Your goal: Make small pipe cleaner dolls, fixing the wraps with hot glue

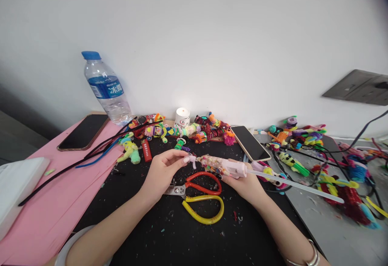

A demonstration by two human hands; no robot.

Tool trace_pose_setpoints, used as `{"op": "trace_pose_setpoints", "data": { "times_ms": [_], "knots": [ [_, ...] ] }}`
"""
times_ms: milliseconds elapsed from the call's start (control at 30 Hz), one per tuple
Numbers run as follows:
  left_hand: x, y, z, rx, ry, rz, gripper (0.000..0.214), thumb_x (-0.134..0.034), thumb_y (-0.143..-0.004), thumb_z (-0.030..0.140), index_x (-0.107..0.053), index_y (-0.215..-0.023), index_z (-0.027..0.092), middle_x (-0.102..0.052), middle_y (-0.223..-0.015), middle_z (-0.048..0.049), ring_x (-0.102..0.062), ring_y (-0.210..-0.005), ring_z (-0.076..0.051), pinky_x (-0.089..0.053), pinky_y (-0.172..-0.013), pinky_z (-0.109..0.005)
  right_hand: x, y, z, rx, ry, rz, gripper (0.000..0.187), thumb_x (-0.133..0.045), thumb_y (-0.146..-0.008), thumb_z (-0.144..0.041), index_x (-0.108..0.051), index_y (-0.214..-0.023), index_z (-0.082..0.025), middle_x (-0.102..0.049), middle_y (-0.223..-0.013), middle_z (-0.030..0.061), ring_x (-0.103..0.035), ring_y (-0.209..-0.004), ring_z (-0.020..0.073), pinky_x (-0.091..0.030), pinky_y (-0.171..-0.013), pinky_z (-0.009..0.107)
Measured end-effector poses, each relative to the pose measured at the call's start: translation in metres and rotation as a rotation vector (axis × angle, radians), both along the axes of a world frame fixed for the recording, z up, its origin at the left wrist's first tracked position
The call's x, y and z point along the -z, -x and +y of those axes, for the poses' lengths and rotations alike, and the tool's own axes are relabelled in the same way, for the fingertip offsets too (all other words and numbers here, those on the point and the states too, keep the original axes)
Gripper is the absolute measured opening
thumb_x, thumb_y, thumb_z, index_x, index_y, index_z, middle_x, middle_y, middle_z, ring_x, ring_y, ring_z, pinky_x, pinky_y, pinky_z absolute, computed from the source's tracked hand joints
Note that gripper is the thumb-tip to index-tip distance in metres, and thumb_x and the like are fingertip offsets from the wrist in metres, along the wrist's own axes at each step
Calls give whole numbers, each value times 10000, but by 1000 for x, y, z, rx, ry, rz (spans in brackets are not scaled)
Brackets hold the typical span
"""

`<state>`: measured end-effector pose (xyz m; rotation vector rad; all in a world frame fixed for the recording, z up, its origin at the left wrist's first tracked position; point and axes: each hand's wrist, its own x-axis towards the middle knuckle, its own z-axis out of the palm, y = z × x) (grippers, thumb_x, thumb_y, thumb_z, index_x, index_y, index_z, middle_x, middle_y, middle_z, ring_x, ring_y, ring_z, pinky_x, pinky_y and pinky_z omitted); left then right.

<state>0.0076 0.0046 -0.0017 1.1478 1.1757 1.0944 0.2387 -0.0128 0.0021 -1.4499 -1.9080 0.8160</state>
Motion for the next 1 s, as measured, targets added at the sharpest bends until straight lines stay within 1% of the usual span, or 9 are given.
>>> {"op": "trace_pose_setpoints", "data": {
  "times_ms": [167, 267, 367, 500, 700, 1000],
  "knots": [
    [1, 0, 0, 2, -8, -14, 212, -685, -717, 335, -695, -866, 184, -730, -884, -53, -653, -850, -200, -489, -790, -290, 0, 0, 0, 9, 20, 53, 167, -608, -759, -275, -658, -879, -171, -720, -868, 58, -665, -783, 234, -544, -691, 329],
    [0, 0, 1, 4, -13, -21, 207, -685, -718, 326, -695, -869, 184, -732, -892, -54, -655, -862, -203, -491, -792, -287, -1, -1, 0, -11, 39, 83, 221, -601, -774, -277, -657, -951, -158, -717, -934, 72, -667, -851, 247, -543, -748, 347],
    [0, 0, 1, 14, -12, -25, 196, -681, -725, 317, -693, -873, 189, -731, -900, -48, -655, -868, -196, -490, -797, -278, -2, -1, 0, -18, 51, 100, 236, -594, -782, -257, -658, -985, -153, -712, -975, 79, -667, -878, 248, -539, -782, 357],
    [0, 0, 0, 22, -21, -32, 202, -674, -731, 317, -691, -884, 187, -730, -911, -54, -654, -876, -202, -491, -809, -293, -2, -1, 1, -22, 59, 122, 234, -599, -780, -257, -666, -984, -163, -716, -974, 72, -670, -874, 242, -545, -776, 354],
    [0, -1, 1, 28, -27, -47, 210, -672, -728, 313, -686, -893, 183, -728, -931, -65, -653, -901, -215, -488, -829, -313, -1, -2, 0, -10, 43, 94, 233, -588, -783, -255, -687, -981, -183, -725, -956, 57, -680, -833, 236, -560, -739, 350],
    [1, 0, 1, 47, -26, -47, 182, -654, -753, 285, -669, -910, 194, -711, -960, -44, -638, -934, -193, -472, -853, -283, -3, -2, 0, -33, 52, 144, 291, -588, -793, -254, -669, -1068, -212, -702, -1053, 43, -666, -937, 238, -537, -833, 359]
  ]
}}
